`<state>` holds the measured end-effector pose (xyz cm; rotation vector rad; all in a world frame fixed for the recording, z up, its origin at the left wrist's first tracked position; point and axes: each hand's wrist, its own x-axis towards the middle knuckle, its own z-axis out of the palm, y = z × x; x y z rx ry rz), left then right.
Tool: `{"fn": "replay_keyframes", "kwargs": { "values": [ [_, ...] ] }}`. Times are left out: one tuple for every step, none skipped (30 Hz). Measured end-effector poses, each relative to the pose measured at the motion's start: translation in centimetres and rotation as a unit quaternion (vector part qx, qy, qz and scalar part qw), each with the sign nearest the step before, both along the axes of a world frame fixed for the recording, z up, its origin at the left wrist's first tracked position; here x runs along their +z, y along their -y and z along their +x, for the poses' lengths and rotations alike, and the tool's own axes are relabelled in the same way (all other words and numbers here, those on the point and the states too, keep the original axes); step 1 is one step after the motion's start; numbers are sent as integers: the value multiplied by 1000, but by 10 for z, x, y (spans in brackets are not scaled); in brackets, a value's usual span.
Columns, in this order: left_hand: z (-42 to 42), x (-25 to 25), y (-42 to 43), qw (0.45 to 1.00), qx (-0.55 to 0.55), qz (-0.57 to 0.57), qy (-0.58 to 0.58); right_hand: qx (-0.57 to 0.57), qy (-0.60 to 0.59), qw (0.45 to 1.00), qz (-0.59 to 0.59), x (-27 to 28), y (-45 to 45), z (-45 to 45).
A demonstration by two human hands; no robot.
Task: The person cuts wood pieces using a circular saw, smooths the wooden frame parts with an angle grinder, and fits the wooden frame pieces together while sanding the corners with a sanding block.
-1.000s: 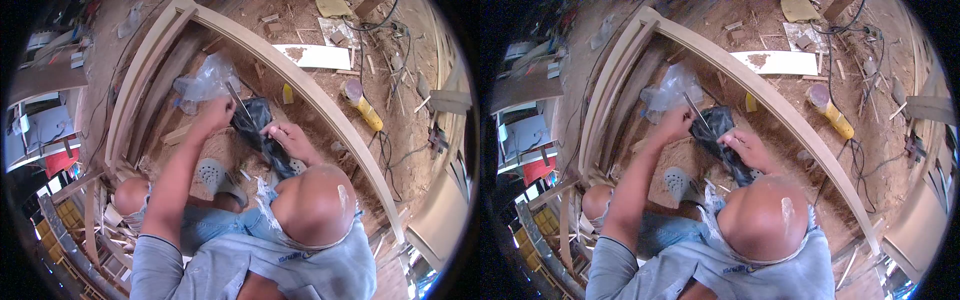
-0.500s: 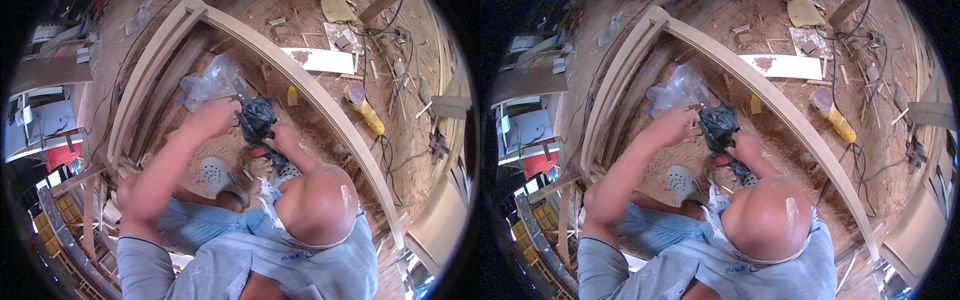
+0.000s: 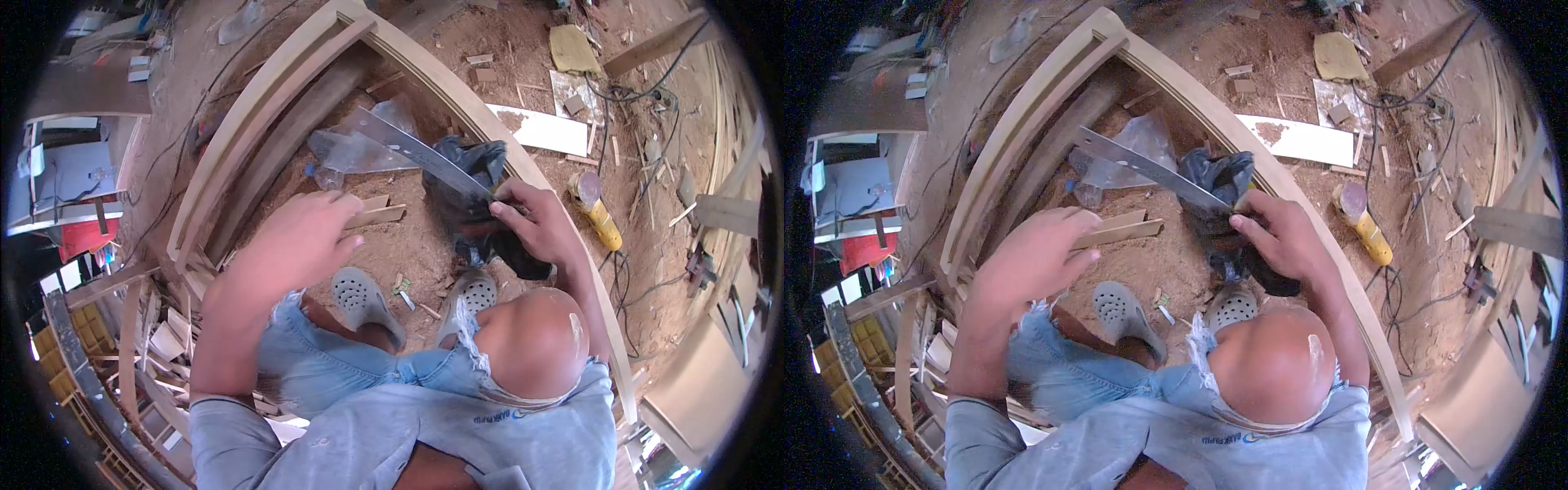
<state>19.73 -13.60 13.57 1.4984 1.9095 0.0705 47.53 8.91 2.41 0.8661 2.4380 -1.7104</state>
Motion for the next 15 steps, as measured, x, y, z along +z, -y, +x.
{"fn": "replay_keyframes", "kwargs": {
  "values": [
    [0,-3,-5,1000,-17,1,8,18,10,1000,6,4,-4,-14],
    [0,-6,-8,999,-35,2,16,33,20,999,13,8,-6,-24],
    [-1,-8,-12,999,-29,-32,28,33,-2,999,-5,4,-5,-30],
    [-2,-12,-15,997,-23,-65,39,33,-25,999,-23,-6,-3,-37],
    [-5,-18,-18,994,-16,-98,49,35,-49,997,-41,-11,-4,-43],
    [-6,-27,-17,997,27,-60,33,51,-36,997,-41,-2,-2,-49],
    [-5,-40,-15,997,70,-23,17,77,-54,994,-55,-2,-2,-55],
    [-7,-53,-12,994,110,12,2,101,-70,990,-71,-6,-1,-58],
    [-12,-69,-12,977,165,38,133,121,-85,985,-86,-6,-1,-60],
    [-18,-82,-17,939,214,65,262,145,-45,986,-74,-2,-4,-64],
    [-25,-93,-22,882,256,90,385,154,-33,984,-85,2,-6,-66],
    [-28,-74,-29,886,293,62,353,162,-23,982,-96,6,-6,-68],
    [-30,-76,-32,878,291,69,373,172,-11,979,-108,9,-6,-71],
    [-32,-79,-32,868,292,76,394,188,-1,978,-95,11,-11,-74],
    [-34,-81,-33,857,293,83,415,205,10,975,-83,14,-18,-75]
  ]
}}
